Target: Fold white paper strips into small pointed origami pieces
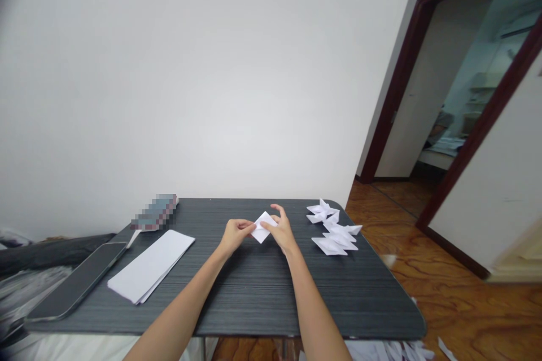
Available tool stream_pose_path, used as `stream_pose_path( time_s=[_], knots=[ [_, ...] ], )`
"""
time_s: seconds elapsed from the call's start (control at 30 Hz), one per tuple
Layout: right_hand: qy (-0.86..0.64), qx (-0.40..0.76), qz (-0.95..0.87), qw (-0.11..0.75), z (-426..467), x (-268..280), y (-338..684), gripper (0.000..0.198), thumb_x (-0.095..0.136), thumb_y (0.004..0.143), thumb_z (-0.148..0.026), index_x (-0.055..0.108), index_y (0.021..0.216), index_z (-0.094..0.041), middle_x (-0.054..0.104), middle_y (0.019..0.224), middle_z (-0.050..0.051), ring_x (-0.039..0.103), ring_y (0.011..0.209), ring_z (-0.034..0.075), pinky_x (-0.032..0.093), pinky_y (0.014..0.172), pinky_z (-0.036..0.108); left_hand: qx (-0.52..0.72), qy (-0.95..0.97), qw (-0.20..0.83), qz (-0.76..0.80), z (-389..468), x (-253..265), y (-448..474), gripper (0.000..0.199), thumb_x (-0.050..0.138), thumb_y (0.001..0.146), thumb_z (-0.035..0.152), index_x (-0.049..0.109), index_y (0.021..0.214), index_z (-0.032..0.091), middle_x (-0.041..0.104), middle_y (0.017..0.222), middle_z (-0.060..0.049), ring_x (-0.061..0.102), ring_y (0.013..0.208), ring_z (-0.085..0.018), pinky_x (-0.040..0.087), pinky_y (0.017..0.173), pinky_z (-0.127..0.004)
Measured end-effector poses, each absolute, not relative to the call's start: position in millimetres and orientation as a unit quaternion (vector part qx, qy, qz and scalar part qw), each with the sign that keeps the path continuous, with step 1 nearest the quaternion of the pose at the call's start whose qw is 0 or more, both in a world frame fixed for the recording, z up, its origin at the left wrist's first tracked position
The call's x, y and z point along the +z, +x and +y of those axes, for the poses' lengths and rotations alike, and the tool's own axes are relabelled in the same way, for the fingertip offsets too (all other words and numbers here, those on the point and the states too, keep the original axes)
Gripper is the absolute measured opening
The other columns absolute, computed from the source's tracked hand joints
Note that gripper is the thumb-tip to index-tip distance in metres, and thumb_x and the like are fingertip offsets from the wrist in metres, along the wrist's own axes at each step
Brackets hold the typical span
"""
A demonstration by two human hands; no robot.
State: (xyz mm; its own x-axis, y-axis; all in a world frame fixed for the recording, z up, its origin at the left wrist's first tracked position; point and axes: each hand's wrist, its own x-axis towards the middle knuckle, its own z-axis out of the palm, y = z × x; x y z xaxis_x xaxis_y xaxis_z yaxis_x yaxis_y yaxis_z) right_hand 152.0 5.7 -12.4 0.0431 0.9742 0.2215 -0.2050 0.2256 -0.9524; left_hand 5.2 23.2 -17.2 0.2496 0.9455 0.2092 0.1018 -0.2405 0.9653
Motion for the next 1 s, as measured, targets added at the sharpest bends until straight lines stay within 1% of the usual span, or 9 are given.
stream_pose_path(
  time_s=[0.13,0.23,0.4,0.57,0.63,0.73,0.83,0.93,1.0],
  knots=[
    [-0.388,0.500,-0.474,0.612,8,-17,152,0.075,0.066,0.050,-0.016,0.028,0.114,-0.025,0.055,0.064,-0.005,0.053,0.054,0.011,0.043,0.051,0.023,0.463,0.633,0.466,0.410,23,-15,6,0.028,0.060,0.060,0.030,0.064,0.072,0.005,0.065,0.065,-0.010,0.060,0.056,-0.018,0.048,0.053,-0.026],
    [-0.381,0.499,-0.458,0.629,10,-20,153,0.081,0.065,0.050,-0.012,0.023,0.118,-0.027,0.054,0.068,-0.005,0.054,0.057,0.011,0.044,0.055,0.024,0.459,0.623,0.488,0.404,24,-17,5,0.032,0.061,0.060,0.028,0.063,0.083,0.005,0.066,0.067,-0.010,0.060,0.056,-0.018,0.048,0.055,-0.026],
    [-0.363,0.480,-0.487,0.633,8,-20,154,0.078,0.061,0.054,-0.013,0.022,0.119,-0.031,0.051,0.080,-0.004,0.052,0.054,0.008,0.044,0.052,0.023,0.443,0.636,0.491,0.398,28,-22,1,0.040,0.058,0.063,0.020,0.056,0.101,0.008,0.065,0.061,-0.006,0.060,0.053,-0.015,0.047,0.057,-0.025],
    [-0.368,0.456,-0.524,0.618,5,-18,146,0.075,0.061,0.053,-0.014,0.026,0.118,-0.030,0.050,0.085,-0.002,0.053,0.055,0.009,0.046,0.053,0.024,0.431,0.665,0.464,0.397,27,-23,0,0.050,0.057,0.065,0.025,0.049,0.111,0.009,0.063,0.053,-0.004,0.055,0.043,-0.013,0.045,0.047,-0.022],
    [-0.373,0.453,-0.525,0.616,7,-19,145,0.069,0.061,0.053,-0.016,0.032,0.115,-0.028,0.051,0.086,-0.001,0.054,0.057,0.010,0.046,0.054,0.024,0.437,0.664,0.472,0.382,27,-21,1,0.051,0.054,0.067,0.026,0.046,0.114,0.008,0.063,0.055,-0.004,0.055,0.044,-0.013,0.045,0.047,-0.023],
    [-0.374,0.446,-0.526,0.620,13,-24,150,0.043,0.059,0.056,-0.018,0.050,0.098,-0.020,0.053,0.093,0.003,0.055,0.066,0.012,0.045,0.061,0.025,0.437,0.661,0.487,0.368,27,-19,1,0.049,0.047,0.072,0.021,0.040,0.118,0.008,0.063,0.059,-0.004,0.058,0.051,-0.014,0.048,0.053,-0.027],
    [-0.402,0.438,-0.518,0.615,18,-29,157,0.024,0.056,0.057,-0.019,0.059,0.081,-0.016,0.057,0.091,0.005,0.055,0.068,0.014,0.044,0.063,0.027,0.426,0.722,0.408,0.362,25,-16,-4,0.038,0.039,0.074,0.015,0.050,0.110,0.012,0.064,0.081,-0.008,0.060,0.071,-0.016,0.048,0.067,-0.031],
    [-0.430,0.423,-0.511,0.612,20,-33,159,0.023,0.056,0.056,-0.017,0.060,0.078,-0.015,0.059,0.085,0.004,0.055,0.065,0.014,0.044,0.061,0.027,0.400,0.821,0.245,0.326,18,-13,-11,0.036,0.041,0.071,0.010,0.055,0.103,0.020,0.047,0.116,-0.006,0.048,0.100,-0.018,0.038,0.085,-0.032],
    [-0.434,0.425,-0.509,0.610,20,-33,159,0.023,0.057,0.055,-0.017,0.060,0.077,-0.016,0.060,0.082,0.003,0.055,0.064,0.014,0.043,0.060,0.026,0.367,0.854,0.180,0.321,13,-10,-13,0.036,0.042,0.072,0.011,0.054,0.104,0.022,0.045,0.119,-0.004,0.046,0.103,-0.018,0.035,0.088,-0.031]
  ],
)
